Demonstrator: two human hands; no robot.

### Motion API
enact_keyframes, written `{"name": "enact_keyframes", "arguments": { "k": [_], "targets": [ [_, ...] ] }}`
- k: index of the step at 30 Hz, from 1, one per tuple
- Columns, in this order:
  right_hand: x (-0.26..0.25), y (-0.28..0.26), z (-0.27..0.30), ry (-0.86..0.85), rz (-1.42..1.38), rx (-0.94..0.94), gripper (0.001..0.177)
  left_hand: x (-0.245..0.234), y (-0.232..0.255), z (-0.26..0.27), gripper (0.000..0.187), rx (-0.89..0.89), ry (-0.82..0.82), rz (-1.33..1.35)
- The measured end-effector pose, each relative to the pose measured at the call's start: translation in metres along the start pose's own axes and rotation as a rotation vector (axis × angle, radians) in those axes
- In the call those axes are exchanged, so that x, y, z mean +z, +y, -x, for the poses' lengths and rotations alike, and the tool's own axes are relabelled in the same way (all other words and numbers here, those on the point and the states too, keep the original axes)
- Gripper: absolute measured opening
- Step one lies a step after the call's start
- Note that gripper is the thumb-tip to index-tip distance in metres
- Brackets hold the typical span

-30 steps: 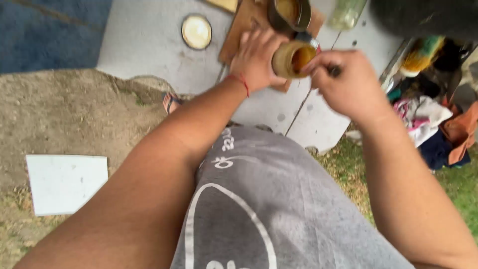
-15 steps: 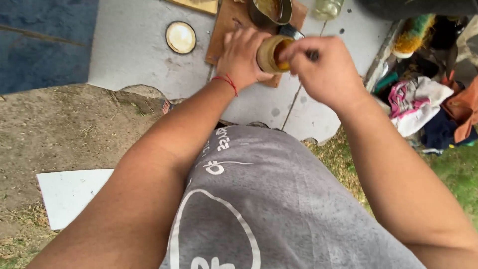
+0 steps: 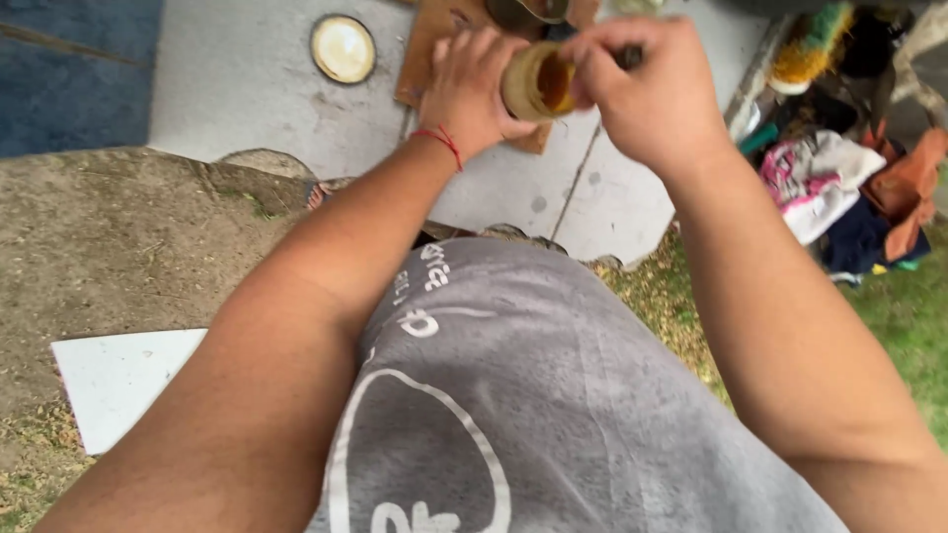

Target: A person mixes a liquid into a container and then uses a paintbrush to paint a black wooden chair outdoors.

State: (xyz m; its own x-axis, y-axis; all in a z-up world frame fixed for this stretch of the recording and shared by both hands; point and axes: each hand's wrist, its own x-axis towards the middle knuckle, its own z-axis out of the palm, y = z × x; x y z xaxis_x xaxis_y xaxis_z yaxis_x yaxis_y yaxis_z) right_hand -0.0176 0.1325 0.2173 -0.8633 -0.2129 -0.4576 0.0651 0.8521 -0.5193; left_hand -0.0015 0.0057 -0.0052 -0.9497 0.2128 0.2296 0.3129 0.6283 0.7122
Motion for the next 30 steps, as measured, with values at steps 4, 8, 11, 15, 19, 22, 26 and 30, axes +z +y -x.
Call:
{"name": "enact_keyframes", "arguments": {
  "k": [4, 8, 11, 15, 19, 22, 26, 30],
  "targets": [
    [-0.002, -0.012, -0.002, -0.012, 0.163, -0.007, 0.021, -0.009, -0.002, -0.001, 0.08, -0.043, -0.005, -0.008],
    [0.004, 0.022, -0.007, 0.148, 0.234, -0.349, 0.021, -0.001, -0.006, 0.003, 0.08, -0.008, 0.022, 0.004],
    [-0.006, -0.011, 0.005, -0.09, 0.152, 0.107, 0.026, -0.006, 0.001, 0.002, 0.08, -0.018, -0.045, -0.02],
    [0.003, 0.022, -0.005, 0.121, 0.205, -0.341, 0.019, 0.004, -0.002, 0.004, 0.081, 0.011, 0.037, -0.07],
    [0.005, 0.001, -0.006, -0.01, 0.044, -0.04, 0.024, -0.008, -0.007, 0.0, 0.077, 0.009, 0.037, -0.01],
    [0.004, 0.0, 0.004, 0.02, 0.089, -0.074, 0.024, -0.003, 0.002, 0.003, 0.077, -0.009, 0.007, 0.015],
    [0.013, 0.021, -0.007, 0.139, 0.206, -0.363, 0.025, -0.013, 0.003, 0.0, 0.075, -0.021, -0.009, 0.009],
    [0.001, -0.007, -0.003, 0.003, 0.186, -0.096, 0.024, -0.011, -0.005, 0.002, 0.078, -0.028, 0.003, 0.007]
  ]
}}
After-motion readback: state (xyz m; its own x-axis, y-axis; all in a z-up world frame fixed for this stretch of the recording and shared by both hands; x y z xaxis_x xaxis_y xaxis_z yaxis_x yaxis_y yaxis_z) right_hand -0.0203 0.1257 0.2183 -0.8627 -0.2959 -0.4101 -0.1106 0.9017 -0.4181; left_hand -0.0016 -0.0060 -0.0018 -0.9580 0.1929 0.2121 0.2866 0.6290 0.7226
